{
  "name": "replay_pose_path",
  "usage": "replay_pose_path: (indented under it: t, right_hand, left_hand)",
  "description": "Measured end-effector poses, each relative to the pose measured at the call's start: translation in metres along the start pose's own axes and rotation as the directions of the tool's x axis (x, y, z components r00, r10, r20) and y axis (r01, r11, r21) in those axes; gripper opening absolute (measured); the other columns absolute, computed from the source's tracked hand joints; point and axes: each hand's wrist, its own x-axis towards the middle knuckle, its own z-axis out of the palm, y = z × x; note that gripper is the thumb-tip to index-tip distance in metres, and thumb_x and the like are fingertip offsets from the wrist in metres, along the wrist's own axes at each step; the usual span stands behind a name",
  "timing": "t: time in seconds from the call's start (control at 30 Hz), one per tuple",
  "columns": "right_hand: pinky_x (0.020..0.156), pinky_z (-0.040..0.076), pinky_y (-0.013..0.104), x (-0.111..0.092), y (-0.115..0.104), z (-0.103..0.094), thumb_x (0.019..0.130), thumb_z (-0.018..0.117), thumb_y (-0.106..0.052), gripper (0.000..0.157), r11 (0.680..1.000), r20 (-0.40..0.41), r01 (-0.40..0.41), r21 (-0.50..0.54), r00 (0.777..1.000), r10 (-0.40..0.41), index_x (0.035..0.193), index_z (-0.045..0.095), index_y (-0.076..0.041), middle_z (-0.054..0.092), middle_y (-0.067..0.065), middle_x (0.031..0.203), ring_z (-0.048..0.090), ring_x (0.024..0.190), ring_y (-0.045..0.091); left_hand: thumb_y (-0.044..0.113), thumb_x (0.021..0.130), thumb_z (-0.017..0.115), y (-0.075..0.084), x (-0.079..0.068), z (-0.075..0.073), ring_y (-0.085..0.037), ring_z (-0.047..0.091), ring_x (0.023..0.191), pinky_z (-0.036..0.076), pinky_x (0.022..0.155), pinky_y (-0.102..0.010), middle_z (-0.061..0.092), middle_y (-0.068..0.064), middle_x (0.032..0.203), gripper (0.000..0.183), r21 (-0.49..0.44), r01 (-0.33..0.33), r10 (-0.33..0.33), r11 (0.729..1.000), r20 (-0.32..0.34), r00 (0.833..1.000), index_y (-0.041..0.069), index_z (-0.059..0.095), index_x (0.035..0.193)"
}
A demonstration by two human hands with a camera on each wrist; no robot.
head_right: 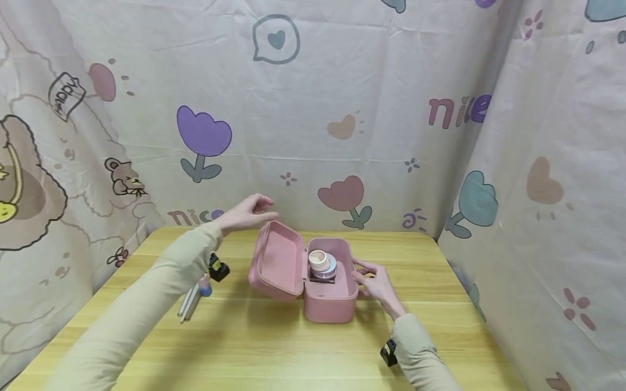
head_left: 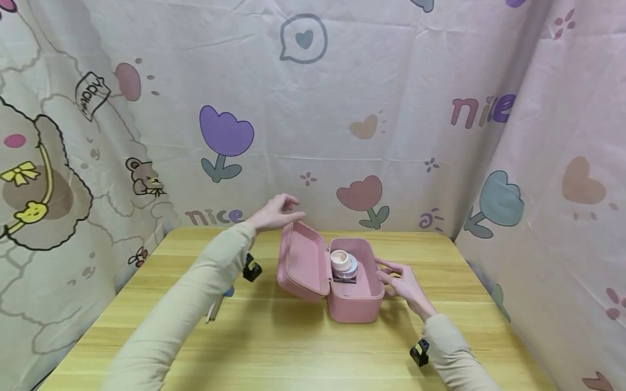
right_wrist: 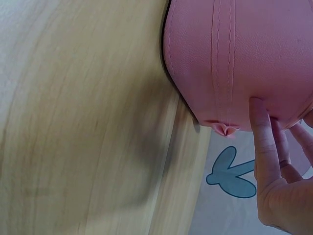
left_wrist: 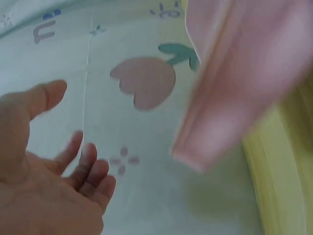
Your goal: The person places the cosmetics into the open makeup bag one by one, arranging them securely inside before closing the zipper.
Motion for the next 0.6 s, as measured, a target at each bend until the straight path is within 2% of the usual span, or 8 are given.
replay_pose_path:
  t: [0.1,0.3,0.47,0.6]
  right_hand:
    - [0.078,0.064,0.035,-0.001,-0.001,0.000,0.098,0.063,-0.014,0.049,1.000,-0.004,0.001,0.000,1.000,-0.001,0.145,0.053,-0.008,0.063,0.030,0.126,0.070,0.105,0.032]
    - [0.079,0.064,0.037,0.000,-0.002,0.002,0.097,0.064,-0.014,0.048,1.000,-0.017,0.000,-0.003,1.000,0.000,0.144,0.055,-0.009,0.066,0.026,0.122,0.070,0.101,0.028]
    - [0.079,0.064,0.036,-0.001,-0.003,0.002,0.097,0.065,-0.013,0.048,1.000,-0.014,0.001,-0.001,1.000,-0.001,0.144,0.055,-0.008,0.067,0.026,0.121,0.070,0.101,0.025]
    - [0.080,0.064,0.035,-0.001,-0.002,0.000,0.097,0.065,-0.014,0.049,1.000,-0.008,0.006,0.004,1.000,-0.006,0.144,0.054,-0.008,0.066,0.027,0.123,0.069,0.102,0.024]
  left_hand:
    - [0.023,0.096,0.063,-0.014,-0.008,-0.013,-0.037,0.049,0.123,0.040,0.115,-0.052,0.052,-0.025,0.127,0.050,0.007,-0.071,0.071,0.997,0.032,0.997,-0.005,0.050,0.136]
    - [0.014,0.095,0.066,-0.051,-0.025,-0.033,-0.039,0.054,0.116,0.045,0.109,-0.053,0.058,-0.023,0.118,0.043,0.039,-0.139,0.136,0.990,0.074,0.988,-0.007,0.053,0.130]
    - [0.014,0.093,0.069,-0.083,-0.041,-0.041,-0.039,0.057,0.115,0.047,0.107,-0.057,0.061,-0.025,0.121,0.045,0.093,-0.141,0.128,0.986,0.126,0.984,-0.009,0.055,0.129]
    - [0.019,0.091,0.072,-0.108,-0.053,-0.046,-0.041,0.058,0.117,0.048,0.106,-0.058,0.063,-0.025,0.123,0.048,0.084,-0.116,0.100,0.990,0.169,0.981,-0.007,0.058,0.129]
